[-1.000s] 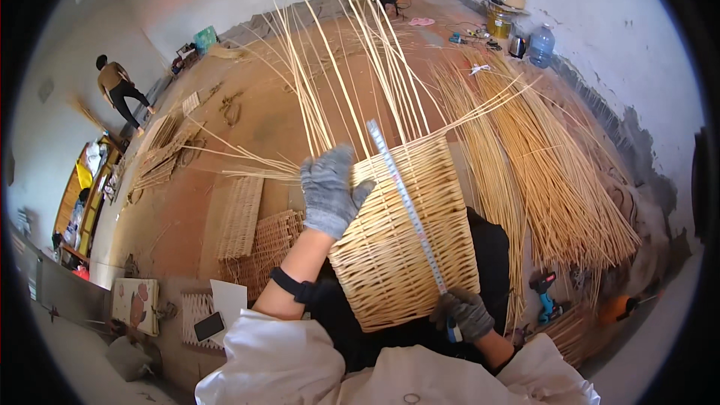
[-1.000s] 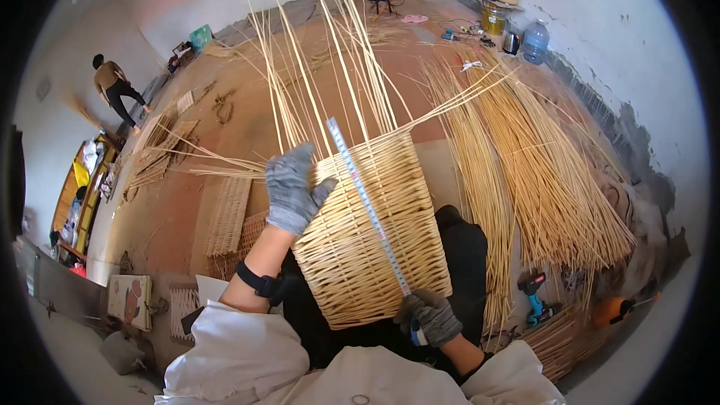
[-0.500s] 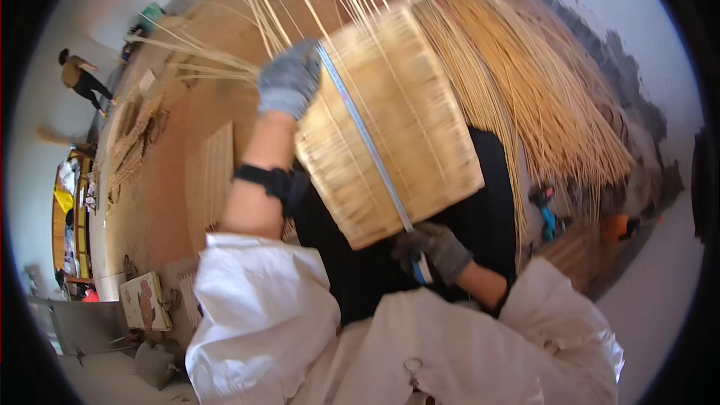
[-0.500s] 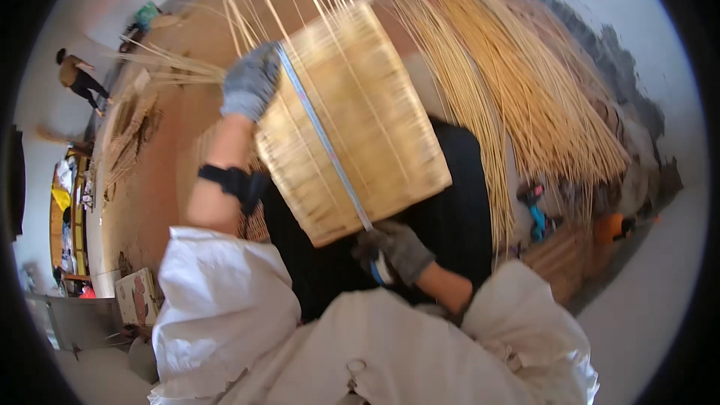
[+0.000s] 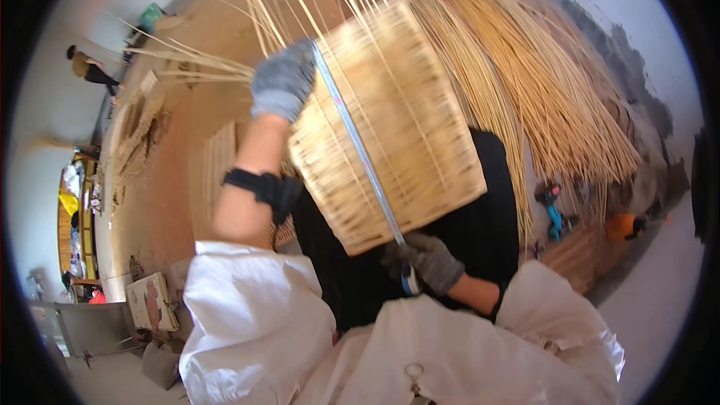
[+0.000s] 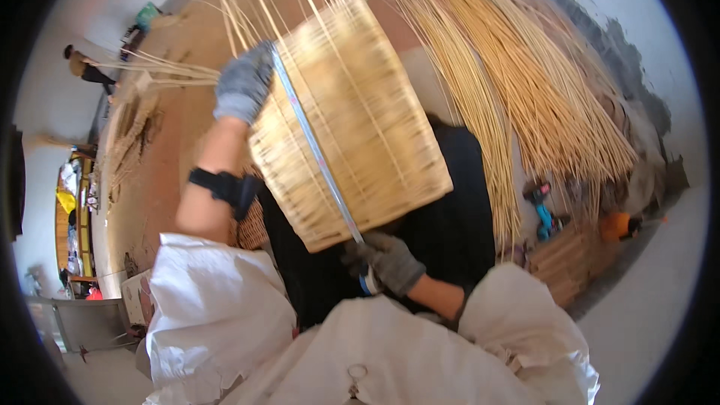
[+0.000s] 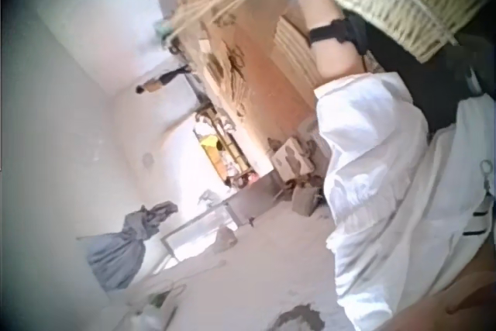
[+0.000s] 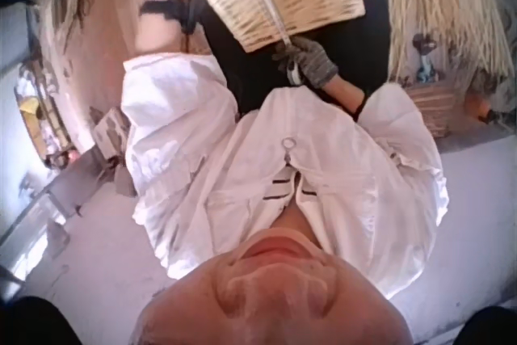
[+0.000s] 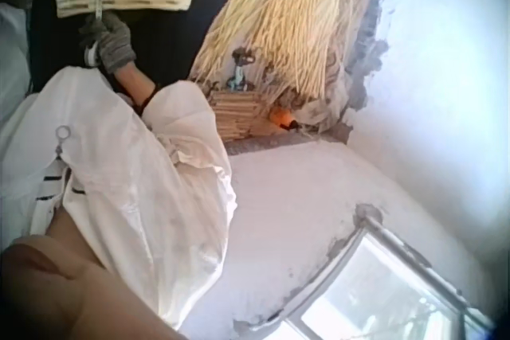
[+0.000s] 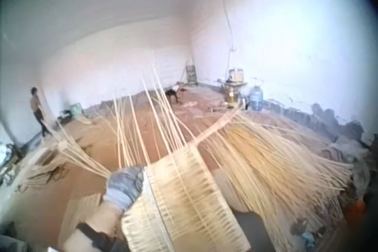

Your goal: The person weaves bamboo strips into a large flat basket by hand, using a tape measure to check the dimensions and shears to trim the ends of the bamboo strips.

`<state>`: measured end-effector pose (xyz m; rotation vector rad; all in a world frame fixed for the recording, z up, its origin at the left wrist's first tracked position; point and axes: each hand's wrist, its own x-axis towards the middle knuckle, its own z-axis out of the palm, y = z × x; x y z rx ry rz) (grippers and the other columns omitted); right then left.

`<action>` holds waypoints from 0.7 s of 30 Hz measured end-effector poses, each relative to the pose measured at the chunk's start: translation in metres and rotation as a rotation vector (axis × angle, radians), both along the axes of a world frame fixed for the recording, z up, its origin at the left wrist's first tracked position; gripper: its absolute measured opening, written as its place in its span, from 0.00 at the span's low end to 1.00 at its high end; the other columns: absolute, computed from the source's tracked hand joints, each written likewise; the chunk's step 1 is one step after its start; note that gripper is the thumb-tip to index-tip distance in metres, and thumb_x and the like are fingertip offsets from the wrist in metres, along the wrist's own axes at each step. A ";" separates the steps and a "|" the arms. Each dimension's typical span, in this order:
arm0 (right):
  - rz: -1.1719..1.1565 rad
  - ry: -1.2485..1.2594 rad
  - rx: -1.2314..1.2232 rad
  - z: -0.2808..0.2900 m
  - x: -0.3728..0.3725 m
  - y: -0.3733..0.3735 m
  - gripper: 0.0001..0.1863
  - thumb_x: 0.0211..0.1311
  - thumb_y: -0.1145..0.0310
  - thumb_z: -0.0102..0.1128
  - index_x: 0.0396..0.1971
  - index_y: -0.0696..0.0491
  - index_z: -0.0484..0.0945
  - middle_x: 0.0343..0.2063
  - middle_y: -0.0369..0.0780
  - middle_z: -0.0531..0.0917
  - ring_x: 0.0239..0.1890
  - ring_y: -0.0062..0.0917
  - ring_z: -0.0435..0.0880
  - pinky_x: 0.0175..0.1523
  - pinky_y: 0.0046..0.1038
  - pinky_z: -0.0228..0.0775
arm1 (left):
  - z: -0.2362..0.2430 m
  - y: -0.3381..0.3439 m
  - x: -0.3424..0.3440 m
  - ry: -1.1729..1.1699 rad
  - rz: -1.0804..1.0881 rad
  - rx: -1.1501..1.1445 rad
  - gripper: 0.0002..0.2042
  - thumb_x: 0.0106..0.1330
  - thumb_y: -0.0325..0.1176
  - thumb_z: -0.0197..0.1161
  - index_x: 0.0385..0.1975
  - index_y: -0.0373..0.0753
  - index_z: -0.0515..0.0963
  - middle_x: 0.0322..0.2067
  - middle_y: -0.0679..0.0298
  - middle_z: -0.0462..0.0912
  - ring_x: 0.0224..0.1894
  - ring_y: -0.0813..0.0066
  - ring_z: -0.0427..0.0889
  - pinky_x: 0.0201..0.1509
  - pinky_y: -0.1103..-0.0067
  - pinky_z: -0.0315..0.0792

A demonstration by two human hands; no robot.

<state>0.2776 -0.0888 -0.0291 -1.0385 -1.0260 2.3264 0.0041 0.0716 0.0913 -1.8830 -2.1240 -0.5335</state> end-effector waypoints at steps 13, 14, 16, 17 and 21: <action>-0.284 -0.091 0.453 -0.012 0.080 0.041 0.13 0.64 0.65 0.45 0.32 0.59 0.73 0.24 0.42 0.80 0.25 0.23 0.79 0.32 0.23 0.71 | 0.062 0.085 -0.004 -0.142 -0.252 -0.687 0.13 0.57 0.40 0.58 0.37 0.40 0.79 0.36 0.57 0.81 0.39 0.59 0.78 0.45 0.72 0.71; -0.244 -0.131 0.512 -0.014 0.080 0.040 0.12 0.64 0.66 0.45 0.32 0.59 0.74 0.24 0.42 0.80 0.25 0.23 0.79 0.32 0.23 0.71 | 0.065 0.089 -0.003 -0.133 -0.209 -0.706 0.14 0.57 0.41 0.57 0.37 0.40 0.79 0.37 0.57 0.81 0.39 0.59 0.78 0.45 0.73 0.71; -0.282 -0.142 0.444 -0.015 0.081 0.042 0.13 0.63 0.67 0.44 0.32 0.61 0.74 0.24 0.43 0.80 0.25 0.24 0.79 0.32 0.23 0.71 | 0.069 0.092 0.003 -0.124 -0.085 -0.762 0.16 0.57 0.45 0.57 0.37 0.39 0.79 0.38 0.56 0.80 0.39 0.59 0.78 0.46 0.74 0.71; -0.297 -0.134 0.388 -0.016 0.081 0.043 0.13 0.63 0.67 0.44 0.32 0.61 0.74 0.24 0.43 0.81 0.25 0.24 0.79 0.31 0.23 0.71 | 0.069 0.093 0.008 0.026 -0.046 -0.762 0.19 0.58 0.47 0.55 0.38 0.37 0.79 0.40 0.55 0.80 0.42 0.56 0.78 0.48 0.73 0.70; -0.306 -0.102 0.362 -0.016 0.083 0.047 0.17 0.65 0.59 0.43 0.28 0.58 0.73 0.23 0.39 0.80 0.24 0.19 0.77 0.30 0.21 0.69 | 0.059 0.095 0.033 0.267 0.150 -0.611 0.22 0.58 0.50 0.50 0.34 0.37 0.79 0.36 0.50 0.79 0.41 0.52 0.77 0.47 0.69 0.70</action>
